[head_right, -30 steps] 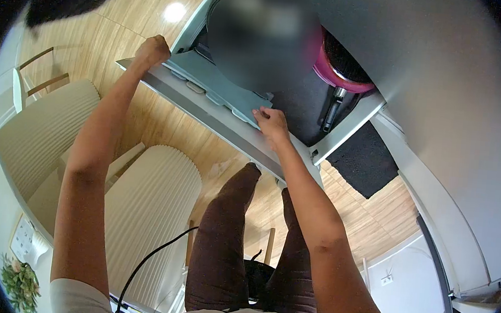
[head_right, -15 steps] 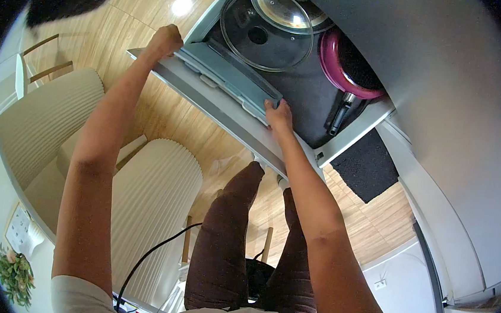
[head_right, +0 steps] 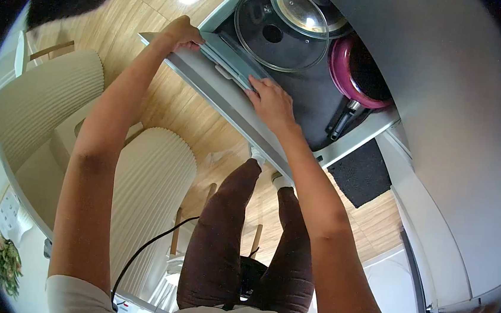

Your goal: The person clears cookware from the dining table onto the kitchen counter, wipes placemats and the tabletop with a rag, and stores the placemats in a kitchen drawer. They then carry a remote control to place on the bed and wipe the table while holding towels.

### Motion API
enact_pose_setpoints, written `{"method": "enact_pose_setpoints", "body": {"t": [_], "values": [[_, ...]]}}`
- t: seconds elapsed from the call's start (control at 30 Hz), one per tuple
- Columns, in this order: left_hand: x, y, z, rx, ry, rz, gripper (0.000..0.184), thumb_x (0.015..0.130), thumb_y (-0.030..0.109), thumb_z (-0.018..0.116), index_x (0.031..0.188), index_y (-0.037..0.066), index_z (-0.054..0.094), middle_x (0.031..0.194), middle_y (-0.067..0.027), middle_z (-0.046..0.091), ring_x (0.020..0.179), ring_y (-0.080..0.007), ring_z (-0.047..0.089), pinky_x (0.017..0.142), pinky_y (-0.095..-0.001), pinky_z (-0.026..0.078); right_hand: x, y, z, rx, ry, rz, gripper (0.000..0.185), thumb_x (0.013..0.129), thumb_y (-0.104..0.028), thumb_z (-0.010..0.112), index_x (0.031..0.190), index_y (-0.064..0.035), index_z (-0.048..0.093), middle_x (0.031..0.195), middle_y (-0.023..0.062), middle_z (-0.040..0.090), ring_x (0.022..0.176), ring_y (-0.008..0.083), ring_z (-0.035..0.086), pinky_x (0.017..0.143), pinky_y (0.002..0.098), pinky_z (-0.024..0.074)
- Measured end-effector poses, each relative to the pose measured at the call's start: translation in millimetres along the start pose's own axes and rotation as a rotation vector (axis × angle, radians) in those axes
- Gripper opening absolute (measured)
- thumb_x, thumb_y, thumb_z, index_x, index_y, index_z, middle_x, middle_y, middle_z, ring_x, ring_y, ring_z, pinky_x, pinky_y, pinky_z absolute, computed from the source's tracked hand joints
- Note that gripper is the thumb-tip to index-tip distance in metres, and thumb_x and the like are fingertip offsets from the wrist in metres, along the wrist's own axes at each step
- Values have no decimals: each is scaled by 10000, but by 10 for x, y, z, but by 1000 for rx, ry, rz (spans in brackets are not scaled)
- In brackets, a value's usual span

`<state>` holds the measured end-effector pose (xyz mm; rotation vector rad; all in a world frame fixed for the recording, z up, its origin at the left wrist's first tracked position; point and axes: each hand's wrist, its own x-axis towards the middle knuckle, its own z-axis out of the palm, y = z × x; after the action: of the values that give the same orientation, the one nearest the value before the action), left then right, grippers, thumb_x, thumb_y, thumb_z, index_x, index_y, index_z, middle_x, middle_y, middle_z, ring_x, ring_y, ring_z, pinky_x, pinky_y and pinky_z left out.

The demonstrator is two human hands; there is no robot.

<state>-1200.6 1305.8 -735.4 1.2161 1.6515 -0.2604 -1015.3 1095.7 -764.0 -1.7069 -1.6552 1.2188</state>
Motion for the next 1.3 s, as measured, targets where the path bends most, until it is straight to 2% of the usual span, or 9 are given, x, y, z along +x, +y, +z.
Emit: {"method": "enact_pose_setpoints", "body": {"t": [0.07, 0.2, 0.37, 0.7, 0.9, 0.97, 1.07, 1.2, 1.3], "values": [[-136, 119, -16, 81, 28, -12, 101, 681, -36, 696, 685, -80, 605, 692, -143, 603, 592, -207, 629, 487, -284, 551, -37, -253, -66, -402, -28, 55, 320, 860, -252, 555, 1125, -75, 586, 952, 81, 559, 892, 268, 592, 727, 402, 485], [-192, 96, -158, 146, -49, 81, 206, 670, 49, 722, 562, -59, 584, 529, -114, 572, 437, -134, 537, 395, -300, 434, -115, -289, 56, -473, 54, -38, 318, 833, -172, 554, 1133, -68, 565, 916, 84, 555, 860, 250, 599, 696, 407, 495], [-201, 94, -195, 232, -108, 134, 167, 675, 35, 712, 588, -51, 600, 533, -108, 572, 440, -155, 548, 410, -283, 447, -43, -242, 75, -509, 131, -216, 153, 789, -76, 530, 933, -33, 559, 844, 82, 559, 812, 246, 609, 633, 386, 513], [49, 136, -236, 222, -246, -35, 68, 773, -68, 619, 825, -79, 576, 736, -135, 561, 554, -210, 577, 521, -306, 546, -37, -322, -63, -335, 181, -102, 186, 873, -224, 545, 1010, -104, 583, 838, 62, 578, 745, 279, 621, 626, 404, 490], [251, 120, -221, 240, -187, -124, 43, 788, -18, 628, 766, -49, 609, 749, -105, 600, 613, -193, 624, 488, -279, 534, 1, -491, -141, -362, 109, -176, 212, 813, -140, 578, 1017, -93, 541, 905, 127, 577, 769, 297, 634, 613, 410, 517], [338, 68, -193, 291, -190, -120, 45, 795, -10, 623, 778, -49, 610, 754, -107, 600, 610, -192, 624, 488, -274, 529, 24, -541, -161, -520, -136, -121, 182, 787, -77, 560, 959, -20, 569, 965, 180, 571, 826, 312, 627, 667, 410, 524], [516, 8, -192, 366, -257, -110, 57, 803, 7, 621, 796, -49, 614, 758, -112, 599, 600, -190, 621, 494, -271, 528, 33, -523, -76, -539, -150, -210, 146, 761, -20, 533, 885, 47, 570, 949, 209, 557, 887, 325, 609, 719, 422, 522], [1058, -373, -271, 408, -347, 7, 92, 794, 36, 640, 778, -50, 609, 742, -106, 593, 593, -187, 622, 511, -285, 534, 17, -576, -132, -544, -264, -194, 163, 756, 8, 515, 899, 68, 566, 964, 201, 552, 907, 331, 599, 758, 426, 514], [586, -36, -236, 344, -284, -99, 123, 782, 54, 655, 765, -60, 611, 713, -101, 596, 611, -182, 637, 526, -288, 540, -51, -586, -219, -509, -261, -233, 146, 763, -1, 510, 888, 53, 562, 985, 197, 554, 910, 327, 595, 765, 416, 513]]}}
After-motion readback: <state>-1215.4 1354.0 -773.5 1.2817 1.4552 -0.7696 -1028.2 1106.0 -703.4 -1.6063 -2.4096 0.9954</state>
